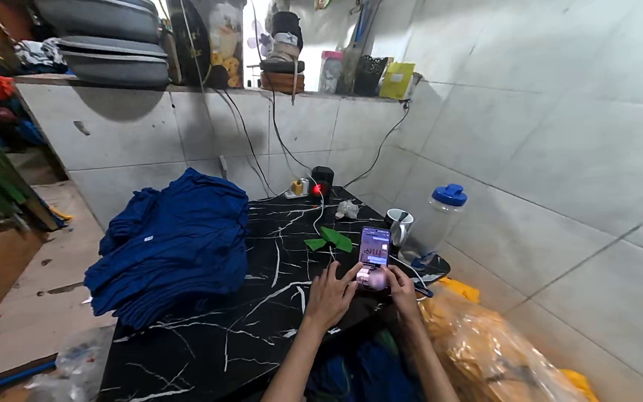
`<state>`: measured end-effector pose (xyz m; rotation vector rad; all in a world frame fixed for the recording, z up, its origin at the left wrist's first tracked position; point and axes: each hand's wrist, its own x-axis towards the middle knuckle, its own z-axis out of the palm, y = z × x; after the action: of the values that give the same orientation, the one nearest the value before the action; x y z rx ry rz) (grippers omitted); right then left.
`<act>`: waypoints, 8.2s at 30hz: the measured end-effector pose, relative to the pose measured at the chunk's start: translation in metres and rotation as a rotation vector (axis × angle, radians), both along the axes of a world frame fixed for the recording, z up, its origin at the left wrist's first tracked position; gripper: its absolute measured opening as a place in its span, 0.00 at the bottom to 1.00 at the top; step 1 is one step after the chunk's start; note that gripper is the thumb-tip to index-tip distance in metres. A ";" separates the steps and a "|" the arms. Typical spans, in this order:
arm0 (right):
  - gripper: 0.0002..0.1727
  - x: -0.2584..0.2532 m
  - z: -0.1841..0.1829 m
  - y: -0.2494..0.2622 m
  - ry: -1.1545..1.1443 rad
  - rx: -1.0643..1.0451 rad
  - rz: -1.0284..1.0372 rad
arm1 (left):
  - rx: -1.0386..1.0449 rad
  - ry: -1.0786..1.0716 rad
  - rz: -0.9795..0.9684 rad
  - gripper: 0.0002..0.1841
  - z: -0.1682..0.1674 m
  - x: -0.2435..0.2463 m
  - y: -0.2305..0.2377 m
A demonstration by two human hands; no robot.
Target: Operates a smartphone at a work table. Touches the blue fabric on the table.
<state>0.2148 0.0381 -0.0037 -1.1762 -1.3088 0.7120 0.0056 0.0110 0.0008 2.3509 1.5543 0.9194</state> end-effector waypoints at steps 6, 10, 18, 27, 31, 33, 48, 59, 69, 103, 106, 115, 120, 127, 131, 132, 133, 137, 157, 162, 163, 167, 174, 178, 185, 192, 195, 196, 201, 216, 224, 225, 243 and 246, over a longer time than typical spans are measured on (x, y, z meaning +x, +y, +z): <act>0.12 -0.012 0.006 -0.001 -0.043 -0.020 -0.114 | -0.009 0.039 -0.042 0.25 -0.001 -0.002 -0.011; 0.12 -0.016 0.005 0.004 -0.080 -0.020 -0.184 | -0.020 0.031 -0.040 0.24 0.000 -0.003 -0.009; 0.14 -0.015 0.006 0.002 -0.045 0.005 -0.156 | -0.037 -0.018 -0.054 0.24 0.002 -0.004 -0.010; 0.16 -0.014 0.008 0.002 -0.064 0.003 -0.181 | -0.013 -0.018 -0.048 0.24 -0.001 -0.004 -0.009; 0.17 -0.002 0.006 0.001 -0.036 -0.026 -0.072 | -0.038 -0.015 -0.045 0.24 -0.002 -0.004 -0.009; 0.12 0.009 0.003 0.001 -0.077 -0.041 0.015 | -0.046 -0.012 -0.050 0.24 -0.001 -0.004 -0.009; 0.29 0.022 0.003 -0.005 -0.056 -0.067 0.214 | -0.059 0.031 -0.087 0.24 -0.001 -0.003 -0.008; 0.16 0.011 0.002 -0.001 -0.066 -0.024 0.063 | -0.111 0.127 -0.161 0.25 0.002 -0.001 -0.007; 0.23 0.011 0.004 -0.006 -0.040 -0.055 0.119 | -0.071 0.084 -0.134 0.24 0.000 -0.002 -0.007; 0.14 0.019 0.002 -0.002 -0.057 -0.061 0.128 | -0.013 0.017 -0.098 0.25 -0.003 -0.004 -0.010; 0.21 0.023 -0.001 -0.002 -0.045 -0.064 0.167 | -0.004 0.003 -0.095 0.24 -0.003 -0.004 -0.011; 0.30 0.017 0.002 -0.006 -0.024 -0.052 0.207 | -0.014 -0.019 -0.103 0.24 -0.002 -0.005 -0.012; 0.29 0.017 0.001 -0.006 -0.028 -0.052 0.187 | -0.010 -0.002 -0.100 0.25 -0.004 -0.004 -0.011; 0.27 0.006 0.001 -0.006 -0.041 -0.042 0.083 | 0.007 0.000 -0.097 0.24 -0.003 -0.004 -0.009; 0.22 0.006 0.002 -0.006 -0.050 -0.043 0.076 | -0.055 0.039 -0.082 0.26 0.000 -0.002 -0.008; 0.20 0.006 0.003 -0.006 -0.054 -0.049 0.070 | -0.083 0.056 -0.086 0.26 0.001 -0.001 -0.007; 0.18 0.005 0.004 -0.007 -0.057 -0.050 0.062 | -0.106 0.070 -0.092 0.27 0.001 0.000 -0.007; 0.17 0.007 0.003 -0.005 -0.077 -0.030 0.060 | -0.098 0.052 -0.092 0.26 0.002 -0.001 -0.007; 0.15 -0.001 0.006 -0.003 -0.056 -0.017 -0.051 | -0.031 0.014 -0.072 0.25 -0.003 -0.002 -0.009; 0.18 0.002 0.004 -0.002 -0.042 -0.027 -0.027 | -0.028 -0.020 -0.071 0.25 -0.003 -0.004 -0.009; 0.18 0.004 0.004 -0.002 -0.035 -0.037 -0.009 | -0.027 -0.024 -0.067 0.24 -0.003 -0.004 -0.009; 0.15 0.023 0.001 0.001 -0.097 -0.087 0.145 | -0.022 -0.058 -0.066 0.24 -0.003 -0.004 -0.010; 0.37 0.034 0.003 -0.001 -0.034 -0.125 0.337 | -0.022 -0.080 -0.061 0.24 -0.003 -0.005 -0.009; 0.37 0.033 0.003 -0.003 -0.010 -0.123 0.336 | -0.012 -0.083 -0.057 0.24 -0.004 -0.005 -0.009; 0.37 0.033 0.004 -0.003 0.007 -0.122 0.359 | 0.000 -0.099 -0.038 0.24 -0.004 -0.005 -0.009; 0.38 0.034 0.001 -0.001 0.007 -0.107 0.370 | 0.008 -0.116 0.014 0.24 -0.003 -0.005 -0.009; 0.37 0.033 0.001 -0.002 0.000 -0.105 0.365 | 0.011 -0.123 0.031 0.24 -0.002 -0.005 -0.011; 0.37 0.033 0.002 -0.002 0.001 -0.104 0.362 | 0.014 -0.126 0.038 0.24 -0.002 -0.005 -0.011; 0.37 0.033 0.001 -0.002 -0.013 -0.102 0.349 | -0.004 -0.133 0.053 0.24 0.000 -0.005 -0.011; 0.52 0.003 -0.002 -0.009 -0.163 -0.063 0.115 | 0.003 -0.113 0.078 0.26 -0.001 -0.004 -0.011; 0.29 0.006 0.000 -0.004 -0.112 -0.060 0.089 | -0.047 -0.107 0.083 0.27 0.002 -0.004 -0.010; 0.23 0.008 0.001 -0.002 -0.093 -0.064 0.081 | -0.048 -0.107 0.077 0.27 0.002 -0.004 -0.010; 0.13 -0.004 0.007 -0.001 0.041 -0.055 -0.033 | 0.117 -0.098 0.432 0.24 0.143 -0.234 -0.019; 0.27 -0.007 0.012 0.000 0.036 -0.105 -0.115 | 0.053 0.055 0.583 0.23 0.142 -0.311 -0.031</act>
<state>0.2075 0.0381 0.0084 -1.3067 -1.1761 0.7218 -0.3049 -0.0198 0.1425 1.9864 2.3240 1.0094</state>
